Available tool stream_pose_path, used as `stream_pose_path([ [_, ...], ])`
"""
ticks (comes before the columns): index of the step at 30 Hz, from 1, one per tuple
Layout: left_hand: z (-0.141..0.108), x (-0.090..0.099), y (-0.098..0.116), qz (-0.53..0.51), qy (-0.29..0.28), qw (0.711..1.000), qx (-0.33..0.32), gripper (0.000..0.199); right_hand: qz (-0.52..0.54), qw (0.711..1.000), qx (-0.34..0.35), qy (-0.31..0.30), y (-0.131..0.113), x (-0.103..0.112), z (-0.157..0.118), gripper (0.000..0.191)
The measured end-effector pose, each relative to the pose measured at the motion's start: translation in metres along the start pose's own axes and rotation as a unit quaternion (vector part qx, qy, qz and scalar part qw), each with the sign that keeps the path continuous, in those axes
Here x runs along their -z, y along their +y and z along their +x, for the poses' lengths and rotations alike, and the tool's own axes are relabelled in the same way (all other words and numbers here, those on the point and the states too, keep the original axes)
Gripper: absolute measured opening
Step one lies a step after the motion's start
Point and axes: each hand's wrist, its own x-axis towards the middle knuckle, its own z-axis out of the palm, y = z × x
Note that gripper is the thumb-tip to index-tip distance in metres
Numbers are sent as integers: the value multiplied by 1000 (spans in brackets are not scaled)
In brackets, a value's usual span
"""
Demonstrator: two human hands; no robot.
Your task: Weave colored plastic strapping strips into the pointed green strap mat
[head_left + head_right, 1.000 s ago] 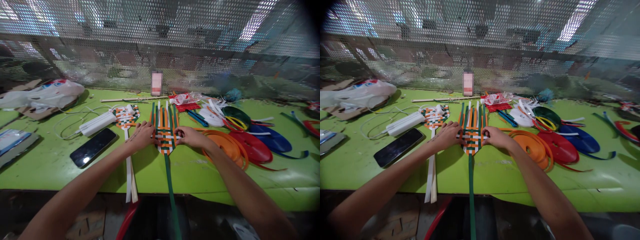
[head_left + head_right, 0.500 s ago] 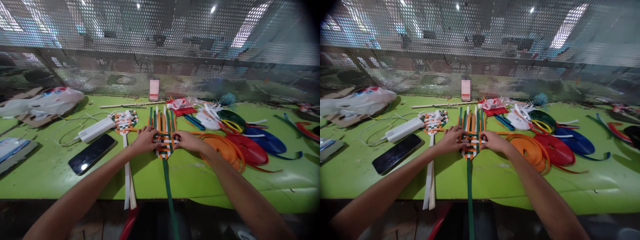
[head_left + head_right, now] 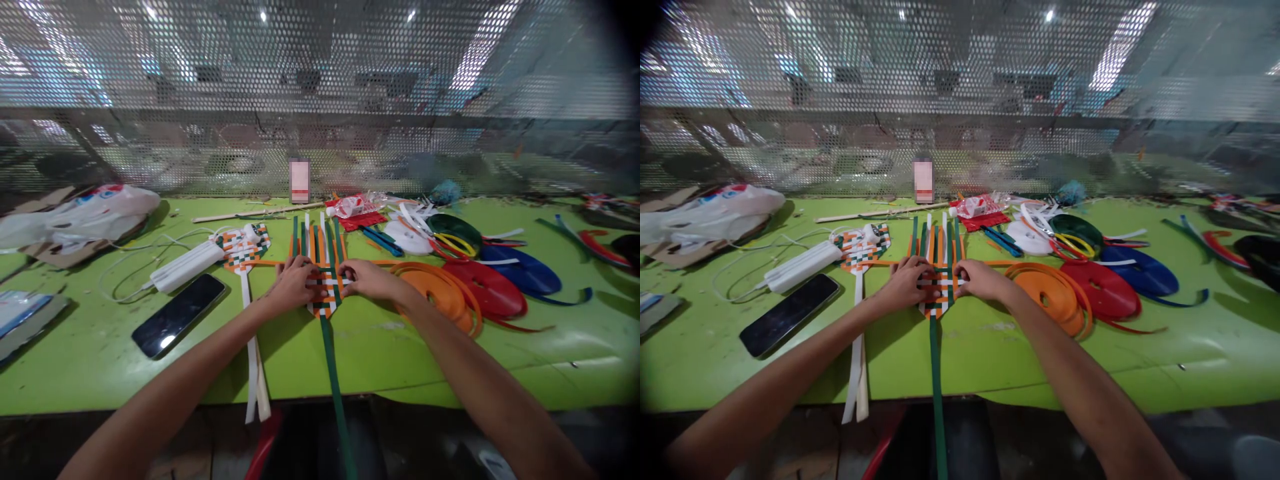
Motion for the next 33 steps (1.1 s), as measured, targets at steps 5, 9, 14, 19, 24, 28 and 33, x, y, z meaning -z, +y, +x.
stream_pose_path([
  [5,-3,19,-15,30,24,999,26,41,19,999,14,33,1,4,2,45],
  [9,-5,37,-38,68,9,996,61,59,-44,995,-3,85,0,7,1,50],
  [14,-5,37,-48,62,-27,996,63,67,-69,995,-17,72,2,7,-1,49],
  [19,-5,31,-46,66,1,997,46,56,-60,996,-19,58,5,6,0,48],
  [24,-5,30,-44,57,3,997,48,53,-58,996,-14,62,5,6,1,44],
  [28,-5,30,-42,63,10,997,49,46,-53,997,-11,64,6,4,2,42],
  [33,-5,27,-42,65,14,997,43,44,-45,997,-13,60,7,4,3,42],
])
